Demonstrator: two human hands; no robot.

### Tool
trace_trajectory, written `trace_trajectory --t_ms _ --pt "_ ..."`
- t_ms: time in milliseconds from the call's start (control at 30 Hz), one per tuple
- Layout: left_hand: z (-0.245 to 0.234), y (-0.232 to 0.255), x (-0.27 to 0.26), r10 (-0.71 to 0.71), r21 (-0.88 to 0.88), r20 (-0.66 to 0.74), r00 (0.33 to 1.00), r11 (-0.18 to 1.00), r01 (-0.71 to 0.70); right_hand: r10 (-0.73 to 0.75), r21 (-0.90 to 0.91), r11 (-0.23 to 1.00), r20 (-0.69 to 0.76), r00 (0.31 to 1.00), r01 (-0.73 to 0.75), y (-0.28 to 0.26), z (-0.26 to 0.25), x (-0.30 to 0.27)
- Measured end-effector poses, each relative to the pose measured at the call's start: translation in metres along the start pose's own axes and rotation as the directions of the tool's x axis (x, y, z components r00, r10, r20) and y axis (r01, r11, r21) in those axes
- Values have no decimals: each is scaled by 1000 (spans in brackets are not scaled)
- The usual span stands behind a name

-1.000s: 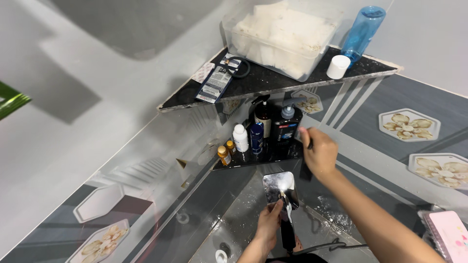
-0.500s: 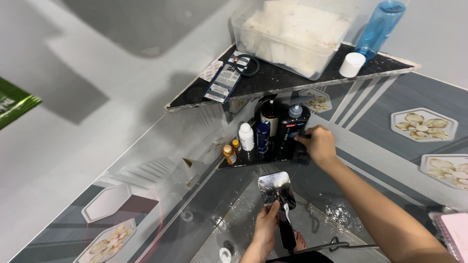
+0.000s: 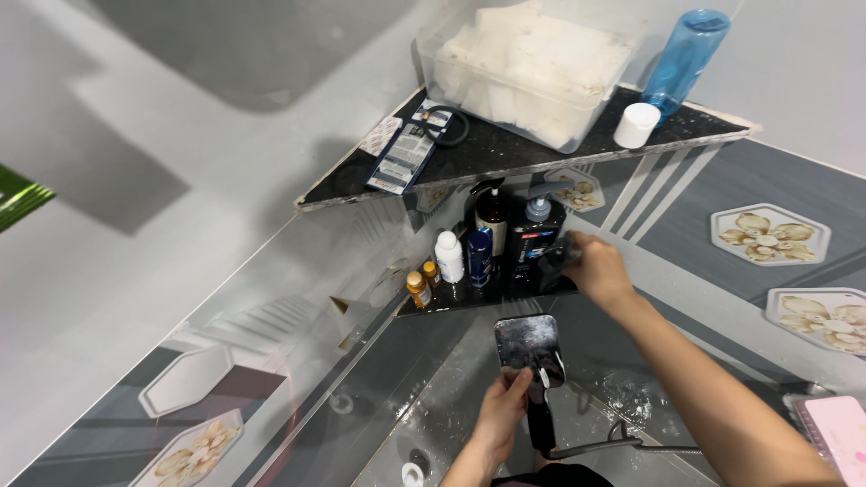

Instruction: The person cleans a shower shelf by removing various bottles and containers, wiping the shelf surface with a small pink sponge, and rinsing both the shelf and the objects with water from a handheld showerhead.

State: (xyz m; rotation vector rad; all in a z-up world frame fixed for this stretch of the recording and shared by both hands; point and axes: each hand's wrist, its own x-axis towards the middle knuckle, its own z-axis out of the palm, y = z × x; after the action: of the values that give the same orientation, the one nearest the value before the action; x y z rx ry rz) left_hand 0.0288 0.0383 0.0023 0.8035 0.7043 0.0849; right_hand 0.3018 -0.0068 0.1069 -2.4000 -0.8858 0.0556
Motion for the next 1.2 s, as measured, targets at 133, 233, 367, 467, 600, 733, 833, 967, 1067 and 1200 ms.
trace_trajectory --t_ms 133,233,367,467,600,733,833,967,1067,1200 --pt "17 7 4 36 11 95 995 999 -37 168 54 985 -108 980 -163 0 -19 -32" --pt "36 23 3 55 63 174 983 996 -67 262 120 960 -63 963 -253 18 -17 -68" --pt "64 45 -10 144 93 314 938 979 -181 235 765 499 333 913 -407 59 9 -90" --pt "81 55 -15 116 112 340 933 980 -163 241 732 -60 670 702 -678 74 20 -94" --pt "87 53 -12 122 209 217 969 963 -168 223 782 -56 616 756 -621 63 0 -86" --pt "86 48 -12 104 171 232 967 974 -146 302 692 246 611 732 -679 58 -25 -88" --pt "82 48 -11 97 234 220 971 961 -149 346 529 639 450 823 -558 42 -42 -83" --pt "74 40 -8 146 136 227 963 974 -180 -3 117 992 -345 939 47 -19 -110 -84" --pt "70 33 -10 153 75 219 964 982 -173 -257 -37 952 -639 725 305 -75 -163 -68" --pt "73 30 -14 112 123 169 979 983 -134 -268 -49 947 -664 698 317 -126 -198 -38"
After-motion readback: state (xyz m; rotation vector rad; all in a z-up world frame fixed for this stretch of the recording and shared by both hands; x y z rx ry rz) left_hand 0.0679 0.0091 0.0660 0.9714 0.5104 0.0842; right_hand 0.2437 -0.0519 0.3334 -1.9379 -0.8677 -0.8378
